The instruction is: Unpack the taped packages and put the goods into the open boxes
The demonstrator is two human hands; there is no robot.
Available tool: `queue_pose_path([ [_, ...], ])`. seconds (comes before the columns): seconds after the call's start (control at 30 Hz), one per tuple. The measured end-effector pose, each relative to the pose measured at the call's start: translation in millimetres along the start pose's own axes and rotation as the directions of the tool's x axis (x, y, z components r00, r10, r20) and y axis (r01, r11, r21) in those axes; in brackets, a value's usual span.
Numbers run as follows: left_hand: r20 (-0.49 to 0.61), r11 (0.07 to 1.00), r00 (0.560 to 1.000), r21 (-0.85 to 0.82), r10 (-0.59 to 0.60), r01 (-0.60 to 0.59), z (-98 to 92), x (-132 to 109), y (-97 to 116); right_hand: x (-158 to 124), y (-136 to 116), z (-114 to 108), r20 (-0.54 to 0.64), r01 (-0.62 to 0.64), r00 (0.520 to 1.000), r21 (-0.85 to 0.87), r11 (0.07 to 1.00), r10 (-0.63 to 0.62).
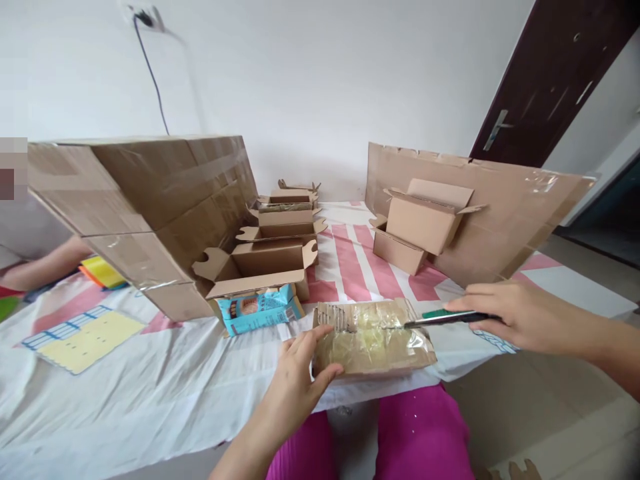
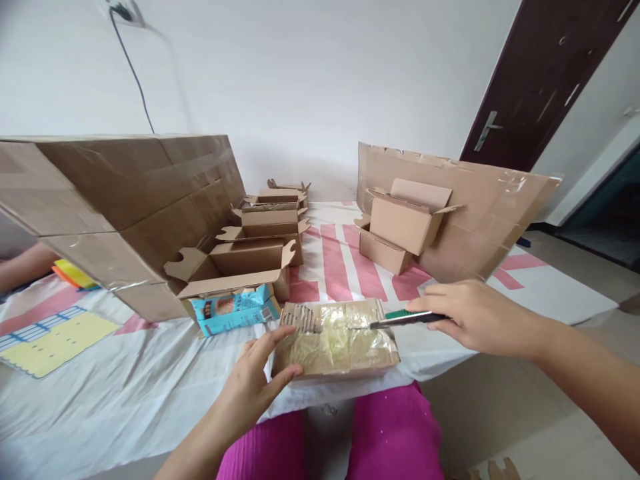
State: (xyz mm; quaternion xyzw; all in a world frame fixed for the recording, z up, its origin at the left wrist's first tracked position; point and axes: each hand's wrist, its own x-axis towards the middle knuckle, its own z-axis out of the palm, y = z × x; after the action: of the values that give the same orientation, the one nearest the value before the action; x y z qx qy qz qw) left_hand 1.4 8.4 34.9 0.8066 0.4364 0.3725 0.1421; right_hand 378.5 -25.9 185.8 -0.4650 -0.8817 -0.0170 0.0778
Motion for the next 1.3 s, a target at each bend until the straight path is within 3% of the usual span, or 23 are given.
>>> queue_pose_path([
  [0.07,-0.021,0.996,0.998,-0.068,-0.057,0.055,2.9,-1,0,-5,8,-1,-0.042,-0.078,0.996,0.096,0.992,0.082],
  [0.13,-0.024,0.982,0.993,-0.152,-0.113,0.108,6.4,-2,-2,-7,20,11,-0.203,-0.174,0.956,0.183,0.968,0.210],
  [0.2,-0.007,0.956,0.984,-0.238,-0.179,0.172,10.4,-1,-4,-7,36,40,-0.354,-0.283,0.858,0.278,0.918,0.372],
  [0.3,0.040,0.892,0.965,-0.372,-0.261,0.257,16.4,5,-5,-3,53,106,-0.373,-0.438,0.725,0.399,0.805,0.580],
  [0.43,0.108,0.811,0.962,-0.520,-0.249,0.268,18.8,15,-4,2,49,195,-0.386,-0.443,0.717,0.390,0.807,0.580],
  [0.5,0.119,0.788,0.963,-0.555,-0.242,0.266,17.2,17,-3,2,41,224,-0.393,-0.428,0.732,0.370,0.825,0.556],
  [0.57,0.137,0.767,0.959,-0.577,-0.249,0.281,15.3,17,-2,2,36,239,-0.406,-0.405,0.751,0.339,0.849,0.520],
  [0.63,0.160,0.740,0.946,-0.591,-0.283,0.321,14.4,16,-3,2,35,239,-0.433,-0.380,0.762,0.303,0.874,0.482],
  [0.7,0.179,0.710,0.931,-0.605,-0.318,0.359,14.9,15,-4,2,37,226,-0.477,-0.361,0.755,0.271,0.893,0.450],
  [0.83,0.158,0.708,0.941,-0.624,-0.298,0.330,17.7,15,-3,5,24,173,-0.577,-0.288,0.730,0.226,0.930,0.367],
  [0.87,0.148,0.719,0.948,-0.622,-0.282,0.310,18.1,15,-3,6,16,159,-0.588,-0.224,0.752,0.198,0.954,0.298],
  [0.93,0.138,0.740,0.955,-0.607,-0.261,0.290,18.4,16,-2,11,-3,134,-0.538,-0.005,0.841,0.088,0.996,0.051],
  [1.0,0.139,0.756,0.956,-0.587,-0.259,0.290,18.2,17,-3,18,-19,120,-0.450,0.167,0.880,-0.009,0.986,-0.153],
  [1.17,0.142,0.810,0.964,-0.524,-0.223,0.264,17.2,16,-8,41,-29,113,-0.414,0.266,0.863,-0.113,0.957,-0.289],
  [1.3,0.131,0.835,0.971,-0.495,-0.201,0.239,16.4,16,-10,56,-27,114,-0.421,0.342,0.839,-0.084,0.936,-0.345],
])
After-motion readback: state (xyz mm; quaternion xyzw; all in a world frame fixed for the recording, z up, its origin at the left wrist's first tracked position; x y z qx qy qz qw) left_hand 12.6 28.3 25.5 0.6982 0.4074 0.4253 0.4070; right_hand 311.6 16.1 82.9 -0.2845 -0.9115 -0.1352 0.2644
